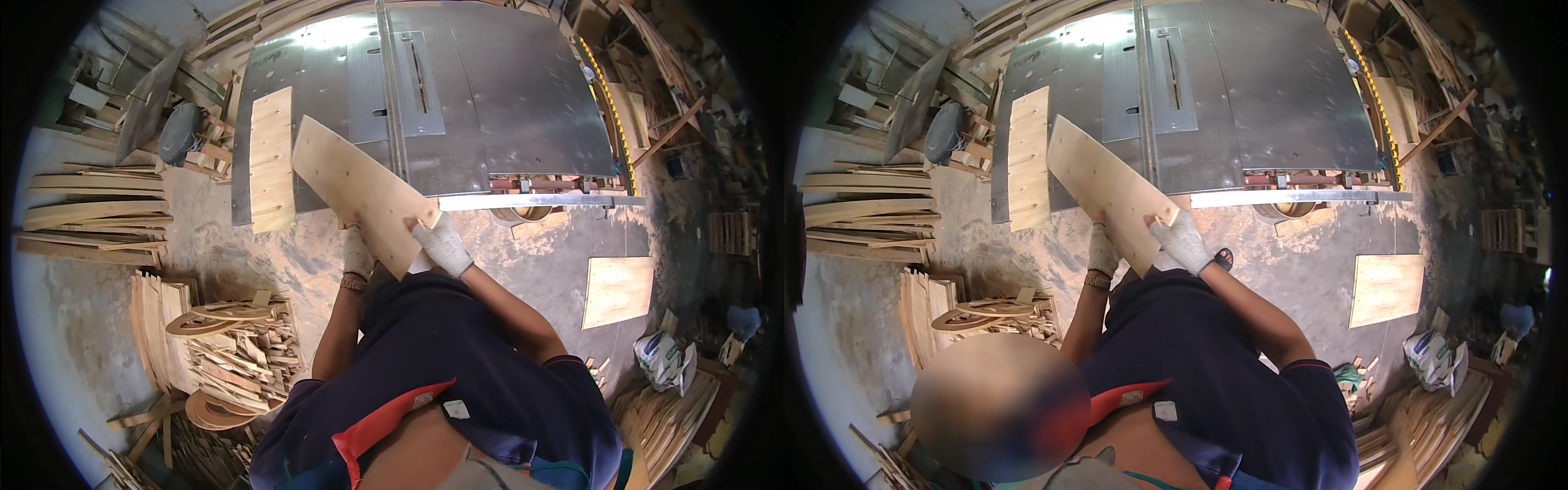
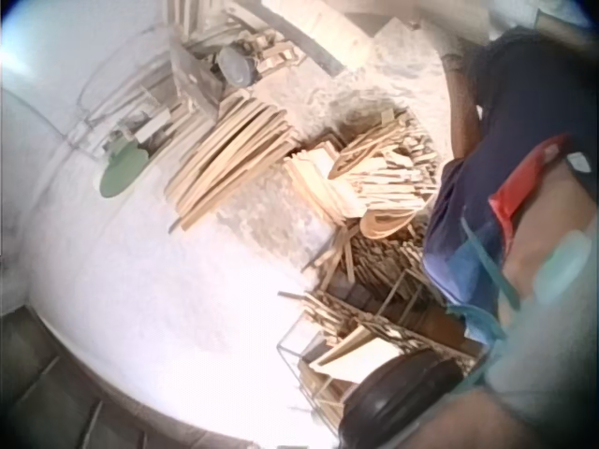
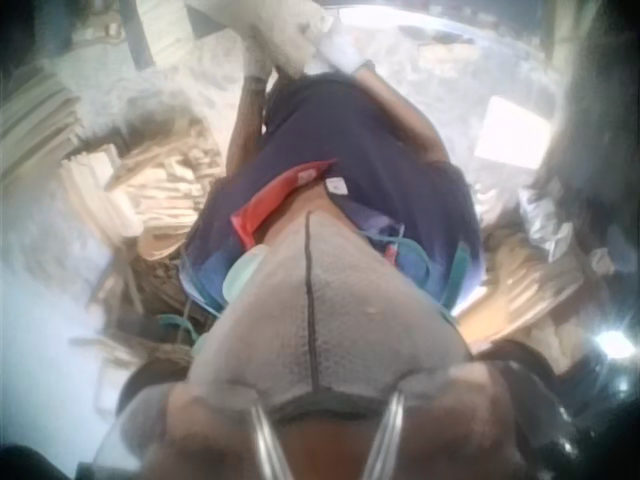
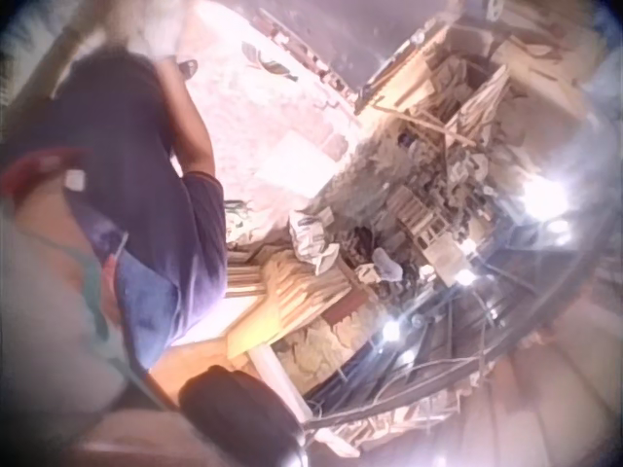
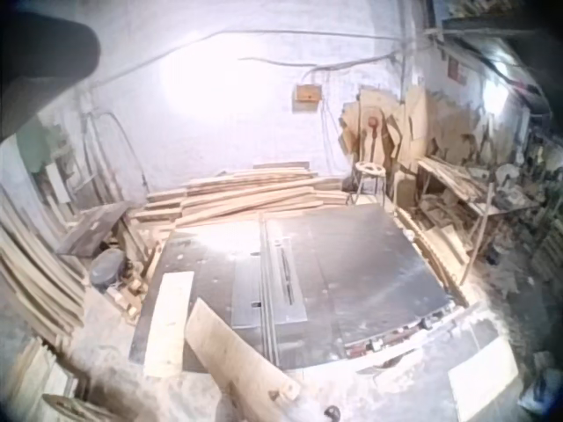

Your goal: The person uses a table saw to cut a large plywood sheet into smaller rectangular pieces. They guide the wood through the saw, adjust the fence, and stack the cut pieces on the floor.

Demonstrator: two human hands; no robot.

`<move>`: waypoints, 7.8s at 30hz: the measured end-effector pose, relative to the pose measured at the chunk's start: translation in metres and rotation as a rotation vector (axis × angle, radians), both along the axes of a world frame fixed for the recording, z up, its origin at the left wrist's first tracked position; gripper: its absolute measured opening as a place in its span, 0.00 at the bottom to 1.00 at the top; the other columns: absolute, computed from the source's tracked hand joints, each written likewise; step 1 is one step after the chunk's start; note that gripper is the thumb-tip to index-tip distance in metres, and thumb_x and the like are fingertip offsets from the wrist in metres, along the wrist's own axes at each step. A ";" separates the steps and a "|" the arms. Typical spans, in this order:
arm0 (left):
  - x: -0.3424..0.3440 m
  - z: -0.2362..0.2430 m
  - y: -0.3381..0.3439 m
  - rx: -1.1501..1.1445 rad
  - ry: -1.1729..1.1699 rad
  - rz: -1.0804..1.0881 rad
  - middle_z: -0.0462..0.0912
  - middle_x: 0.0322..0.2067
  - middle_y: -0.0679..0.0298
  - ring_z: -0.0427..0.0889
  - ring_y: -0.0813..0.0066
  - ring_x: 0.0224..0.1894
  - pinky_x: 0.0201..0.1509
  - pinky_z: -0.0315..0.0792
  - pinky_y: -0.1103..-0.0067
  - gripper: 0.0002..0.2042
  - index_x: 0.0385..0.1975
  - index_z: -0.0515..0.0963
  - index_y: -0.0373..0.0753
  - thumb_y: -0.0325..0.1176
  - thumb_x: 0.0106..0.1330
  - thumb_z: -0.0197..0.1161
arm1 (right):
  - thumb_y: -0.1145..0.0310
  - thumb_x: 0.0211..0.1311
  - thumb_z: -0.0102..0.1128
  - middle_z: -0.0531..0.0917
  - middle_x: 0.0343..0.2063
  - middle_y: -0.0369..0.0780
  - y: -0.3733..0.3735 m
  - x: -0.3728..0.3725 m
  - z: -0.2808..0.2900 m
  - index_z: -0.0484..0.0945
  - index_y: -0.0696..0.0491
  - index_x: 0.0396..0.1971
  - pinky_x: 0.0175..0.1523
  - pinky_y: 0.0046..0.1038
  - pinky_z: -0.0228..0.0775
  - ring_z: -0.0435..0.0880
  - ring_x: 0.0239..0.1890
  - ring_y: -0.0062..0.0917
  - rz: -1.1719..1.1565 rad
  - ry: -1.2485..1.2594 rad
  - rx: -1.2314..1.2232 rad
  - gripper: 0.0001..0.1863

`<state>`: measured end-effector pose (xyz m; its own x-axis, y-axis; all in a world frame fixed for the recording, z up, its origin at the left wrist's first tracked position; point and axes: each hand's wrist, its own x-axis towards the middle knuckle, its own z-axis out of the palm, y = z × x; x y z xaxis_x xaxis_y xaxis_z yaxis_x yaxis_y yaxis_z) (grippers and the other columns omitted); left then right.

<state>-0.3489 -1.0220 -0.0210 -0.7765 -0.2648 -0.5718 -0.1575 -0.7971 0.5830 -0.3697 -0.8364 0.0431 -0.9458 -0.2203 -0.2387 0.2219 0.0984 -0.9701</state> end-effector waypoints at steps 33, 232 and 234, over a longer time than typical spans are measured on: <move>0.066 -0.040 0.131 -1.920 0.274 -1.301 0.57 0.72 0.42 0.53 0.44 0.76 0.79 0.47 0.56 0.49 0.71 0.57 0.29 0.41 0.46 0.71 | 0.49 0.67 0.60 0.86 0.37 0.51 0.125 0.030 -0.156 0.74 0.58 0.53 0.46 0.41 0.77 0.87 0.38 0.42 0.120 -0.317 0.484 0.27; -0.511 -0.079 0.025 -2.598 -0.057 -1.248 0.69 0.69 0.65 0.55 0.54 0.77 0.78 0.33 0.42 0.18 0.55 0.81 0.46 0.40 0.67 0.60 | 0.53 0.55 0.72 0.54 0.77 0.45 0.096 -0.565 -0.145 0.52 0.50 0.76 0.79 0.36 0.51 0.53 0.78 0.36 0.827 0.446 1.204 0.52; -0.529 -0.078 0.022 -2.622 -0.083 -1.259 0.69 0.70 0.65 0.56 0.55 0.77 0.78 0.33 0.42 0.18 0.56 0.80 0.46 0.39 0.67 0.59 | 0.52 0.56 0.72 0.55 0.77 0.45 0.094 -0.573 -0.145 0.52 0.50 0.76 0.79 0.36 0.51 0.53 0.78 0.36 0.821 0.448 1.222 0.52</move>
